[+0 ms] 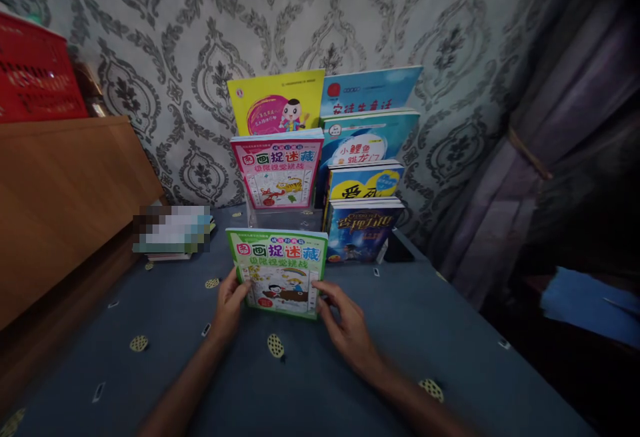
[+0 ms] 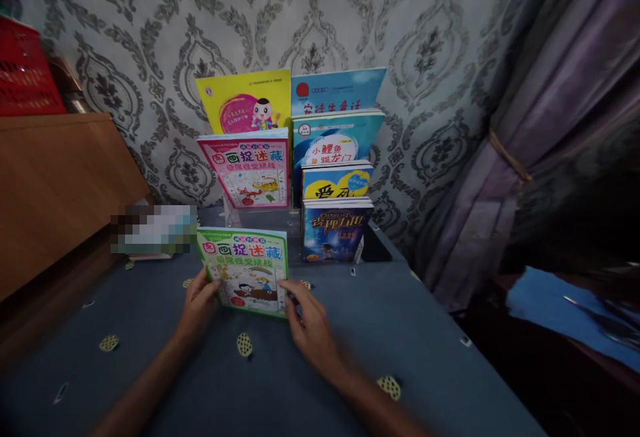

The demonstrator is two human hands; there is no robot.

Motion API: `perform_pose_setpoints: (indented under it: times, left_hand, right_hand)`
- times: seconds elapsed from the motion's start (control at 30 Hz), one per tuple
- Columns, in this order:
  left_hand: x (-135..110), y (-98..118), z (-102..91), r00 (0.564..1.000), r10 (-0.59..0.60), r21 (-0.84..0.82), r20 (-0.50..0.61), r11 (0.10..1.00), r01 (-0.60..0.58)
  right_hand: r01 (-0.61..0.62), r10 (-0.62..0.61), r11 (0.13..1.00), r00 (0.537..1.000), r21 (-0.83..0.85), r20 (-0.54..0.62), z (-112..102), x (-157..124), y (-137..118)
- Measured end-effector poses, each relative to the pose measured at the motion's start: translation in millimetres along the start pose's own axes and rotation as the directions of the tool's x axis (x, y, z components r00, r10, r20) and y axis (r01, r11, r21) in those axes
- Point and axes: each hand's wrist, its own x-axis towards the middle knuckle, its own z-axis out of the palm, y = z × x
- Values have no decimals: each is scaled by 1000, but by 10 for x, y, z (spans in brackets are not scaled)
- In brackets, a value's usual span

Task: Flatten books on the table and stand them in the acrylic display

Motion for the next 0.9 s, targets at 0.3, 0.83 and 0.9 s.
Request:
perform_pose_setpoints:
  times: [0.3, 0.83, 0.9]
  left_hand:
    - [-41, -194, -101, 999, -51, 39, 6, 998, 51]
    - [-46, -175, -102, 999, -34, 70, -2, 997, 34]
    - [-52, -167, -91, 999, -38, 63, 2, 997, 37]
  right_hand:
    - [41, -41, 999, 999, -4, -20, -4, 3, -30]
    - [44, -44, 999, 999, -18, -26, -3, 8, -54]
    - [47, -48, 999, 998, -23, -30, 1, 5, -48]
